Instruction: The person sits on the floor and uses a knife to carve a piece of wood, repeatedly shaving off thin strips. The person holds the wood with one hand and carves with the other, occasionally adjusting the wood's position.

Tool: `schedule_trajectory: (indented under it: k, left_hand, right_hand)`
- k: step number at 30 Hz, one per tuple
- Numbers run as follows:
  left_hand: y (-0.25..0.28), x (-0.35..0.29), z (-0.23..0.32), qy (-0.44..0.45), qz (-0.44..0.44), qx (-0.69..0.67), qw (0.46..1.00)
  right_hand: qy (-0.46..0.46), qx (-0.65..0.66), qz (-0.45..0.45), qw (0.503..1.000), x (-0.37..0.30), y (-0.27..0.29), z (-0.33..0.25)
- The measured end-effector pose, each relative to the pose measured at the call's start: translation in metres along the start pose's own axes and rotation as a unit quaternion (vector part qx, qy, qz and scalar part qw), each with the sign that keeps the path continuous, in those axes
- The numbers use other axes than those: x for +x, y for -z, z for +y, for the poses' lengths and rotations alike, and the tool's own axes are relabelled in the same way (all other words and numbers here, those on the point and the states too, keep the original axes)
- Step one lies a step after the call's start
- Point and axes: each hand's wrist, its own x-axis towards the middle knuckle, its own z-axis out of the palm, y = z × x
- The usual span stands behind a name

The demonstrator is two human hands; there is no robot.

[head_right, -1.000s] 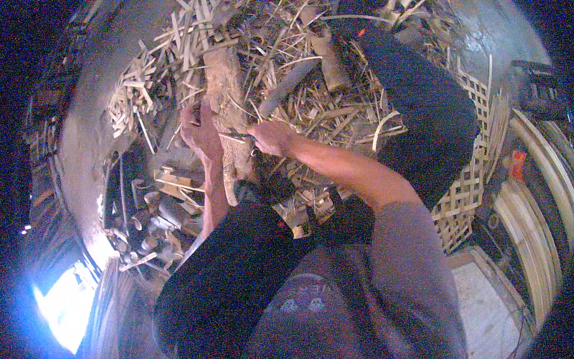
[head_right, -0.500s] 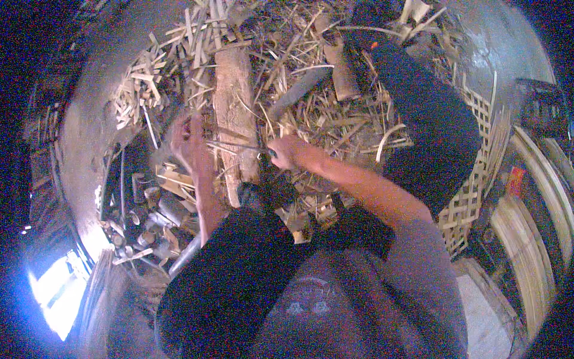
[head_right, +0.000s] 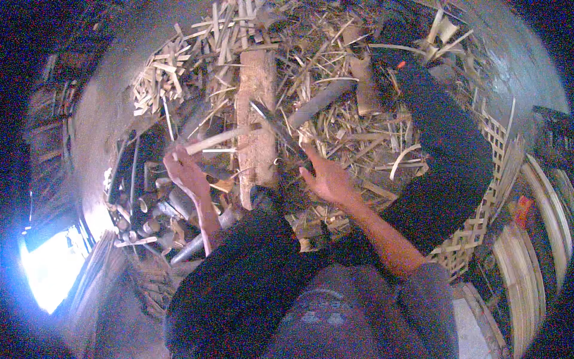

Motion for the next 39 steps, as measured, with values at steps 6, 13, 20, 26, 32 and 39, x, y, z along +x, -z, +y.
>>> schedule_trajectory:
  k: [6, 13, 20, 26, 32, 39]
  left_hand:
    - [-0.021, -0.058, -0.023, -0.081, -0.104, 0.212, 0.968]
    - [-0.015, -0.048, 0.011, -0.003, -0.074, 0.121, 0.99]
    - [0.01, -0.039, -0.013, -0.023, -0.097, 0.416, 0.904]
    - [-0.005, -0.055, -0.01, 0.095, -0.079, 0.146, 0.982]
    - [-0.01, -0.058, 0.005, 0.011, -0.115, 0.263, 0.958]
    - [-0.017, -0.067, 0.014, 0.011, -0.117, 0.248, 0.962]
  right_hand:
    - [0.078, 0.079, 0.199, 0.974, -0.004, -0.061, 0.039]
    - [-0.037, 0.133, -0.051, 0.989, -0.005, -0.044, -0.007]
    - [0.08, 0.151, -0.072, 0.983, -0.005, -0.084, -0.028]
    - [-0.048, 0.114, -0.017, 0.992, 0.023, -0.091, 0.003]
    - [0.018, 0.13, -0.013, 0.991, 0.009, -0.09, 0.003]
    - [0.072, 0.107, 0.018, 0.991, 0.003, -0.088, 0.01]
